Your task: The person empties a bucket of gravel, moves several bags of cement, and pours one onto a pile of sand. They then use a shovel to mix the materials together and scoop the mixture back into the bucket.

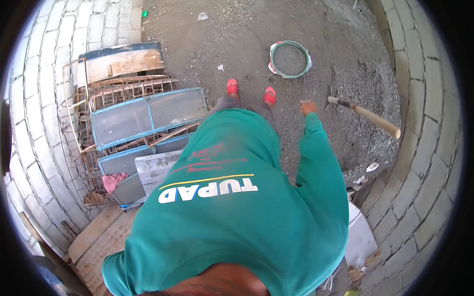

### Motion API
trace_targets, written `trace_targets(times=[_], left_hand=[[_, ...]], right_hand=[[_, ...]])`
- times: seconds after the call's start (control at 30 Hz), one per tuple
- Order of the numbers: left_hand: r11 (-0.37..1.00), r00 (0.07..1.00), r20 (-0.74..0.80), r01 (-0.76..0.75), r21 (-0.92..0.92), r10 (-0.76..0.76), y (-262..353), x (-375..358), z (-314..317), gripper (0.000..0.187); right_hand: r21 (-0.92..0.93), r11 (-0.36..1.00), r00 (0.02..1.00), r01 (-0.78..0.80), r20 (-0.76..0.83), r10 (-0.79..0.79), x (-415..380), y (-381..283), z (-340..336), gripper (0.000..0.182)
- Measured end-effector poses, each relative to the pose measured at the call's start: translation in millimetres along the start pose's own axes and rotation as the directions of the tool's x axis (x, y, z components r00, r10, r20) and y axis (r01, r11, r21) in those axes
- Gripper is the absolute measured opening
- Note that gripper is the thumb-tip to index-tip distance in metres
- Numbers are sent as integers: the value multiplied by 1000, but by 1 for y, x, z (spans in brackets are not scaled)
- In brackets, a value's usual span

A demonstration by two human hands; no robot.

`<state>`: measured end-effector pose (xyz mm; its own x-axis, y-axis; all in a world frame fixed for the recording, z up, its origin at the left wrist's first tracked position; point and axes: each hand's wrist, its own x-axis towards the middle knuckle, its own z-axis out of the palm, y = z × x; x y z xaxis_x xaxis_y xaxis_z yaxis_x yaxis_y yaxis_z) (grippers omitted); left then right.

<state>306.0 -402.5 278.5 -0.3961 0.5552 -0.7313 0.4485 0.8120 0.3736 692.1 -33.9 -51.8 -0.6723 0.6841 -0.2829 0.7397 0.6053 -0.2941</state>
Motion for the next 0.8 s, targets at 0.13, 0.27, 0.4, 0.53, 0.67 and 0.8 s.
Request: trace_targets(times=[0.13, 0.27, 0.4, 0.53, 0.67, 0.8], left_hand=[[1000, 999, 32, 6, 18, -7, -5, -4, -2, 40], [1000, 999, 51, 6, 16, -6, -11, -7, -1, 40], [1000, 998, 57, 3, 12, -4, -16, -10, -1, 41], [1000, 998, 62, 8, -2, -8, -20, -13, -1, 41], [1000, 998, 66, 10, -6, -9, -26, -16, -3, 41], [1000, 997, 69, 17, -26, -15, -32, -22, 0, 42]], right_hand=[[202, 844, 823, -497, 418, 384, -105, 40, 29, 29], [76, 874, 812, -479, 417, 409, -153, 8, 14, 26], [674, -90, 533, -733, 652, 539, -124, -72, -14, 27], [692, -214, 530, -690, 684, 501, -66, -125, -48, 27], [747, 10, 687, -665, 606, 400, -10, -136, -41, 26], [733, 207, 740, -647, 541, 399, 40, -129, -74, 25]])
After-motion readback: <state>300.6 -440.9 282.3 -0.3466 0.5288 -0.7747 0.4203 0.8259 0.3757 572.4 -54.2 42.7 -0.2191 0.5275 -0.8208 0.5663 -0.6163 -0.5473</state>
